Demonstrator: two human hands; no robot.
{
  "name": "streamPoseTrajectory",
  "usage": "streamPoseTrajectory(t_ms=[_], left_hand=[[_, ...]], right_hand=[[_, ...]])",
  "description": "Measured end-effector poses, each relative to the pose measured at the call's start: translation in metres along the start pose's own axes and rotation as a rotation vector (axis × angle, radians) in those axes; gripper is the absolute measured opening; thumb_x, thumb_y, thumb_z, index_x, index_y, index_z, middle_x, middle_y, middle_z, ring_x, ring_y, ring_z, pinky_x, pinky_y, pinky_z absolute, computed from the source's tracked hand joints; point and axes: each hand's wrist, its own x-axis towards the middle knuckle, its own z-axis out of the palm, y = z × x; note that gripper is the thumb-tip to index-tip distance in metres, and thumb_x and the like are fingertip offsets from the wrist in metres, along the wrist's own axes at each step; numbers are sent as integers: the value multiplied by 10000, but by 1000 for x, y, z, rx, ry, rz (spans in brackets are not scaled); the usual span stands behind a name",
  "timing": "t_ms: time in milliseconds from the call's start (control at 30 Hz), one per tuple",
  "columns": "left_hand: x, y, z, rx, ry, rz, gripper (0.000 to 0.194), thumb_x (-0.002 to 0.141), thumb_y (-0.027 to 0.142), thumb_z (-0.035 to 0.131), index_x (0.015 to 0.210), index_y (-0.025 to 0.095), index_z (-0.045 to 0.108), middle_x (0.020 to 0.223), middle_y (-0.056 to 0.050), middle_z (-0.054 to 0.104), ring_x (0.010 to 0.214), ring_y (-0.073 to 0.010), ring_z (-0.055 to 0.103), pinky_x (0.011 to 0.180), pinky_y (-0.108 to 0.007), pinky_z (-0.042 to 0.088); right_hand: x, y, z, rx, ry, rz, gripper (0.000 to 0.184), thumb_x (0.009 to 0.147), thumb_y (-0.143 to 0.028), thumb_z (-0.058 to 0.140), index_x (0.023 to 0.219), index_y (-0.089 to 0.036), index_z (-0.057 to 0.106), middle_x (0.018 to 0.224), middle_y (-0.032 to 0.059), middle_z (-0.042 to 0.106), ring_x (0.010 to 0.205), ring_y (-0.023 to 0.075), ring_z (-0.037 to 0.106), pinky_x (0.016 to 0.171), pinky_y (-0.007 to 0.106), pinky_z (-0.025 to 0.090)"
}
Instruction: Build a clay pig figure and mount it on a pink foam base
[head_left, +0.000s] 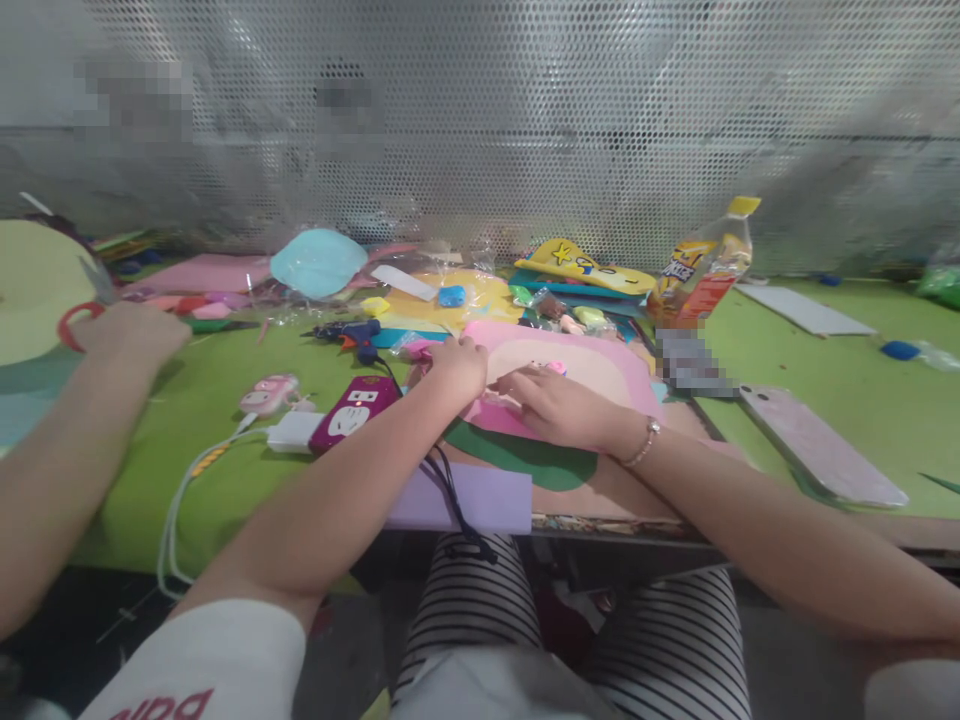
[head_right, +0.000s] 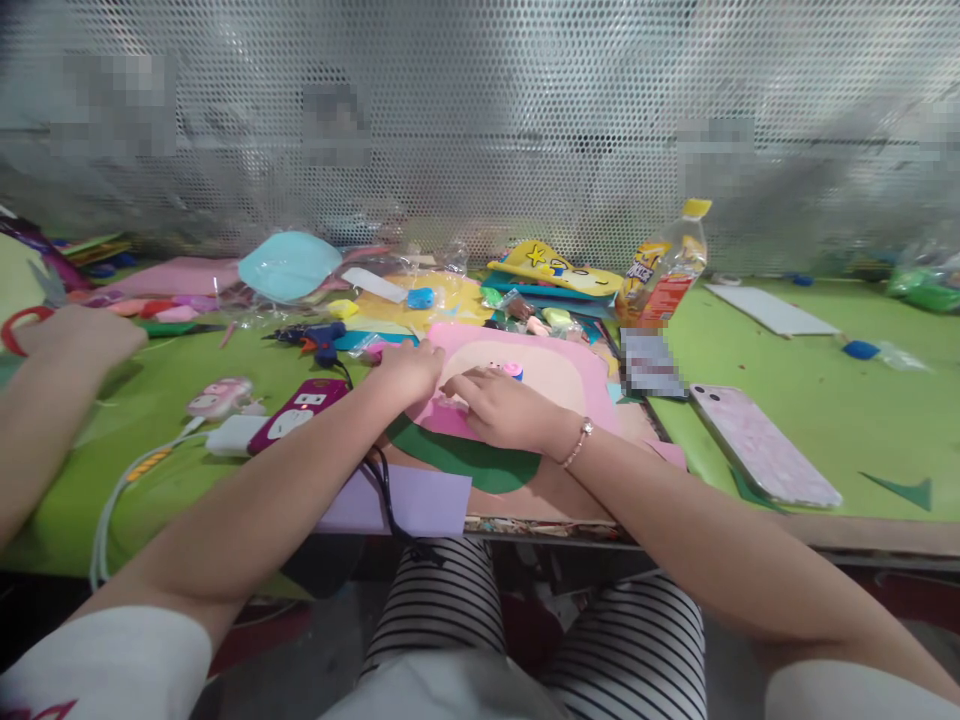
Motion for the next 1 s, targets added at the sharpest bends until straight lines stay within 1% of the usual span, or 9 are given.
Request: streamPoseTrajectory(t_ms=[67,200,333,400,500,633,833,933,1000], left_hand=[[-2,1,0,-14,6,6,483,732,306,622,1183,165,520,1239,-204,475,1139,-395,427,849,-544,401],[-2,2,3,-10,25,-8,434,769,226,557,1198,186,509,1253,-192,465,1151,-390,414,844,-553,395],[1,2,6,13,21,-18,456,760,186,545,1213,209,496,1261,-177,458,1139,-391,421,830,-557,399],[3,2,7,25,11,-15,471,749,166,550,1214,211,493,1265,-176,451,1136,-394,422,822,-559,402],[5,1,9,43,5,-7,499,734,130,539,1228,178,481,1257,-192,451,1121,-400,430,806,-571,410],[6,2,10,67,-8,-7,518,728,110,522,1241,151,467,1266,-201,448,1104,-403,437,787,-584,425],[-2,4,5,71,3,21,431,798,146,476,1229,134,484,1291,-219,423,1135,-410,422,820,-577,413],[0,4,4,57,-18,15,455,802,200,513,1251,142,469,1305,-222,413,1148,-420,408,829,-584,407],[2,4,5,58,-41,2,505,786,242,553,1273,162,448,1313,-214,411,1157,-423,396,835,-591,403]], right_hand=[[-1,-1,1,8,-39,-24,328,789,-84,402,1107,-94,484,1016,157,604,953,232,519,835,406,406],[-3,-2,-2,-25,-116,-26,280,792,-118,402,1062,-111,479,915,144,606,856,235,522,773,400,404],[-3,-3,-10,-32,-139,-24,248,803,-120,385,1027,-131,492,931,140,601,852,235,515,773,395,390],[-4,-2,-13,-24,-137,-28,242,805,-117,388,1019,-135,502,950,137,601,863,231,514,786,392,387],[-6,0,-16,9,-129,-28,233,827,-129,393,1026,-140,514,982,128,599,907,223,514,821,385,387],[-9,2,-15,62,-121,-8,260,860,-151,377,1077,-135,519,1045,133,599,978,225,521,862,390,394],[-11,3,-7,67,-137,-43,375,855,-196,353,1198,-96,466,1177,184,561,1081,269,507,891,449,391],[-9,2,-6,41,-105,-33,406,847,-220,357,1217,-79,449,1205,207,543,1120,292,484,918,471,363],[-8,1,-8,47,-79,-2,396,865,-228,338,1224,-99,442,1201,187,549,1109,285,487,918,463,356]])
